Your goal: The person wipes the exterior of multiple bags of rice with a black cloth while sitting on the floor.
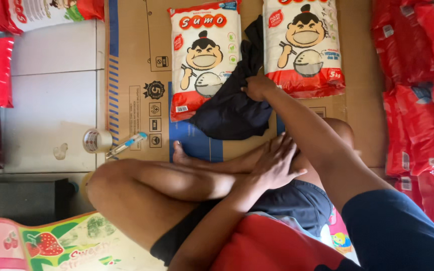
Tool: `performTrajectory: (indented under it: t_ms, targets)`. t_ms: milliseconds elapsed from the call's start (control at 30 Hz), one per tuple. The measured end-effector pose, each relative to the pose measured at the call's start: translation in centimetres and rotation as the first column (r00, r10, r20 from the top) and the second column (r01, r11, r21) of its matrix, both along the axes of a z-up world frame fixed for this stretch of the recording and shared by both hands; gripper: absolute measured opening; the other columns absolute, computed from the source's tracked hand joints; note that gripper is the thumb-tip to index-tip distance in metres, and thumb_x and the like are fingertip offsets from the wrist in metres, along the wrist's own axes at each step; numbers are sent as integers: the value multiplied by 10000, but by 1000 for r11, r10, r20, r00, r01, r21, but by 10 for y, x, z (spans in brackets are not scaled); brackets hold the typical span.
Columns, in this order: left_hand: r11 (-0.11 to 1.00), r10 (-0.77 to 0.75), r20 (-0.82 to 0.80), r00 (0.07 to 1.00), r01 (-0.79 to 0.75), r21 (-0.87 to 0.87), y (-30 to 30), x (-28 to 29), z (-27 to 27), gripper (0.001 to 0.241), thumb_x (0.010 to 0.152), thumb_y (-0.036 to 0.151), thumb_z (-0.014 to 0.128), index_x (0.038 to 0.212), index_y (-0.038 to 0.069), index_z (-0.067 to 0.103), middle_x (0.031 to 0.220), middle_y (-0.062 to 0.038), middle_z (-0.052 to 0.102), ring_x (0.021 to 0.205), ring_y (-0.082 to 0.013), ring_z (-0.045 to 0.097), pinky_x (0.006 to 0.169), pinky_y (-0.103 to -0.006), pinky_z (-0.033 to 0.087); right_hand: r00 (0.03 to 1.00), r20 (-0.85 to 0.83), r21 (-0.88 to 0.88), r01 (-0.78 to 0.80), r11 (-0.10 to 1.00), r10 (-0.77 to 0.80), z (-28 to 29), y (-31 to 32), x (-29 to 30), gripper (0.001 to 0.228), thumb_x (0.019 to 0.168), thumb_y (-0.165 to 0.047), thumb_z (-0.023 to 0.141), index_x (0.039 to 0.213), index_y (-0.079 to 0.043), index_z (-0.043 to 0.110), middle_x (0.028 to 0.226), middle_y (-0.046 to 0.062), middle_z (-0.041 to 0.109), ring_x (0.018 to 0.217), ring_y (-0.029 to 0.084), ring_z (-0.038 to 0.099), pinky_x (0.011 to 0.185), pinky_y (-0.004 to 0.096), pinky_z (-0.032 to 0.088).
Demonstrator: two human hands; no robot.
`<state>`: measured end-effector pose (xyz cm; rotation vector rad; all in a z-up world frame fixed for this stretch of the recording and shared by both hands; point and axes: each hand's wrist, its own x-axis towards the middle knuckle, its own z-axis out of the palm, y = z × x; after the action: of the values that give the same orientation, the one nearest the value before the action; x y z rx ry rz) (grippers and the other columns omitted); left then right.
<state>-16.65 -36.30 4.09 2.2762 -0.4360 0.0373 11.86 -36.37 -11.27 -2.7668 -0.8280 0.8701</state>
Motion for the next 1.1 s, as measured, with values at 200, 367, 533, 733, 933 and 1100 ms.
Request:
performTrajectory:
  t_ms: [200, 367, 533, 733, 933, 1100]
  targets:
    - [957, 285, 511, 811, -217, -191, -46, 16, -61, 403, 840, 417, 760, 989, 43, 731, 1280, -183, 706, 1241, -337, 669, 1007, -399, 556, 1000, -21, 39, 8, 999, -7, 48, 6, -22, 546, 1053, -413, 488, 1345, 5, 682, 1330, 261, 698, 1341, 408, 603, 1144, 498, 467]
    - [938, 291, 643, 708, -343, -46, -33, 1, 7, 848, 910, 720, 328, 1207, 15, 693, 820, -201, 611, 938, -347, 736, 913, -415, 625, 995, -53, 77, 94, 993, -90, 63, 1, -29, 558, 1044, -414, 497, 1324, 30, 688, 1309, 298, 697, 1313, 467, 608, 1126, 559, 459]
    - [952, -273, -194, 942, 294, 91, -13, -10, -9, 1215, 776, 836, 142, 1544, -87, 331, 1668, -199, 349, 1615, -354, 226, 1228, -803, 104, 970, 195, 133, 122, 983, -147, 1, -4, -34, 618, 1081, -526, 445, 1408, -15, 560, 1306, 299, 640, 1210, 499, 599, 1030, 563, 468]
    - [935, -352, -348, 869, 340, -99, 12, -9, -10, 1155, 762, 827, 251, 1587, 21, 311, 1678, -187, 354, 1605, -300, 265, 1253, -764, -24, 780, 599, 371, -73, 926, -179, 28, 8, -77, 522, 1108, -426, 478, 1369, 7, 608, 1466, 269, 530, 1244, 517, 515, 1036, 617, 420]
    - [856, -424, -492, 760, 159, -492, 119, -3, 13, 480, 950, 468, 582, 1324, 167, 596, 1429, -24, 677, 1321, -214, 658, 1180, -359, 408, 816, 563, 267, -330, 905, 131, 75, 72, -101, 680, 963, -459, 610, 1557, -144, 512, 1631, 150, 461, 1473, 414, 417, 1149, 591, 352]
    - [977, 105, -561, 821, -190, -95, 274, 25, 24, 339, 962, 424, 552, 1062, 186, 773, 1213, -61, 739, 1175, -289, 705, 1045, -408, 511, 709, 595, 318, -640, 699, 378, 28, 134, -117, 635, 965, -492, 563, 1538, -223, 520, 1637, 77, 464, 1524, 352, 394, 1186, 602, 309]
